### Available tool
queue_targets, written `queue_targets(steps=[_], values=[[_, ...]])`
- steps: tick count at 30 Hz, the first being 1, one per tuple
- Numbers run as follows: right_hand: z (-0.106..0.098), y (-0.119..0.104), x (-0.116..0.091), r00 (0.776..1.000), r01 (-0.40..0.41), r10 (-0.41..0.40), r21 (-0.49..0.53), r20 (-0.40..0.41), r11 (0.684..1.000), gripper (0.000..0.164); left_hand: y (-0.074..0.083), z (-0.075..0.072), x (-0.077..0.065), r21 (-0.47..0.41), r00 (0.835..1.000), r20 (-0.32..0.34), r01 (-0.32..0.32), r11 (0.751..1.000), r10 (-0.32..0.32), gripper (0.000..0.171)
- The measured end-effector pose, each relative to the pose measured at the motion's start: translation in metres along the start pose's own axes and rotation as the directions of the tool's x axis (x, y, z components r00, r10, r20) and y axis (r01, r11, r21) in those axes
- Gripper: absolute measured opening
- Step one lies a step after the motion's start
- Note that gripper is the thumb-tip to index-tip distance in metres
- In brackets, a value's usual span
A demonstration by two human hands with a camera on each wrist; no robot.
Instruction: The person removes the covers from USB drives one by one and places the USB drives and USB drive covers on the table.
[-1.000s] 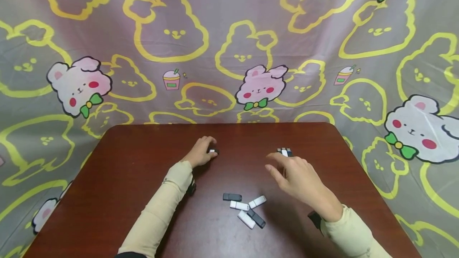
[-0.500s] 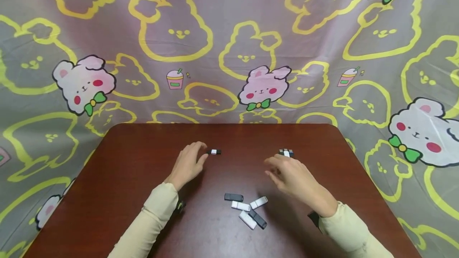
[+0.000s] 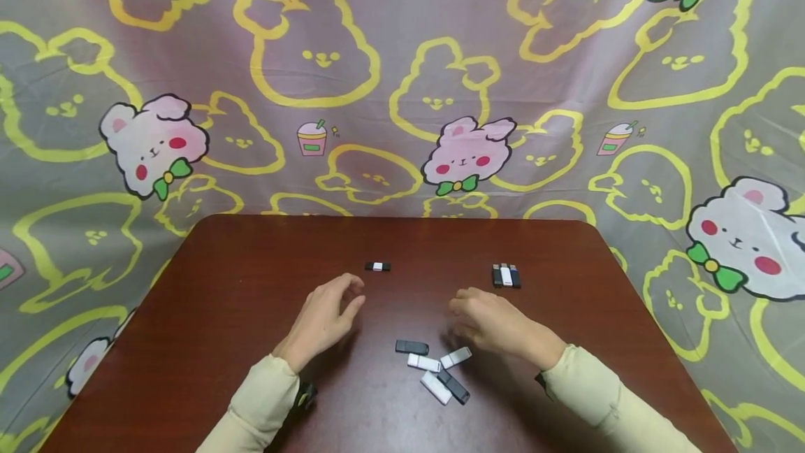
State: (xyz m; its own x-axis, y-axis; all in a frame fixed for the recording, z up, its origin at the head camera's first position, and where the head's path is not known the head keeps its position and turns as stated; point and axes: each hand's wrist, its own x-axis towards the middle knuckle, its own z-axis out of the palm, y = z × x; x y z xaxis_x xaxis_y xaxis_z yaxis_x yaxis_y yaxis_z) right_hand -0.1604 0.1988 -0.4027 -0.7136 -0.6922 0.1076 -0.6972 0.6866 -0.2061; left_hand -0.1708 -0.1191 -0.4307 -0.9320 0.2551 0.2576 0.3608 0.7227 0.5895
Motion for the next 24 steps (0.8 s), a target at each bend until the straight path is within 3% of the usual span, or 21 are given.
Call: queue_targets(steps=[4,10,18,24], values=[[0.011,0.003,0.000,0.995,0.006,-0.010,0.043,0.097,0.999,0.022,0.005,0.000,-0.009,-0.008,1.000,0.001,-0.005,1.000,0.005,0.015],[0.024,0.006,-0.003,0.978,-0.047,0.037,0.041,0.207,0.998,0.029,0.011,0.001,-0.016,-0.044,0.999,0.037,0.008,0.999,-0.007,0.015],[0.032,0.006,-0.007,0.980,-0.037,0.025,0.057,0.196,0.998,0.023,0.016,0.003,-0.021,-0.072,0.998,0.058,0.017,0.997,-0.013,0.015],[0.034,0.008,-0.007,0.983,-0.041,0.032,0.050,0.181,0.998,0.020,0.017,0.004,-0.020,-0.073,0.998,0.053,-0.021,0.997,0.025,0.016]])
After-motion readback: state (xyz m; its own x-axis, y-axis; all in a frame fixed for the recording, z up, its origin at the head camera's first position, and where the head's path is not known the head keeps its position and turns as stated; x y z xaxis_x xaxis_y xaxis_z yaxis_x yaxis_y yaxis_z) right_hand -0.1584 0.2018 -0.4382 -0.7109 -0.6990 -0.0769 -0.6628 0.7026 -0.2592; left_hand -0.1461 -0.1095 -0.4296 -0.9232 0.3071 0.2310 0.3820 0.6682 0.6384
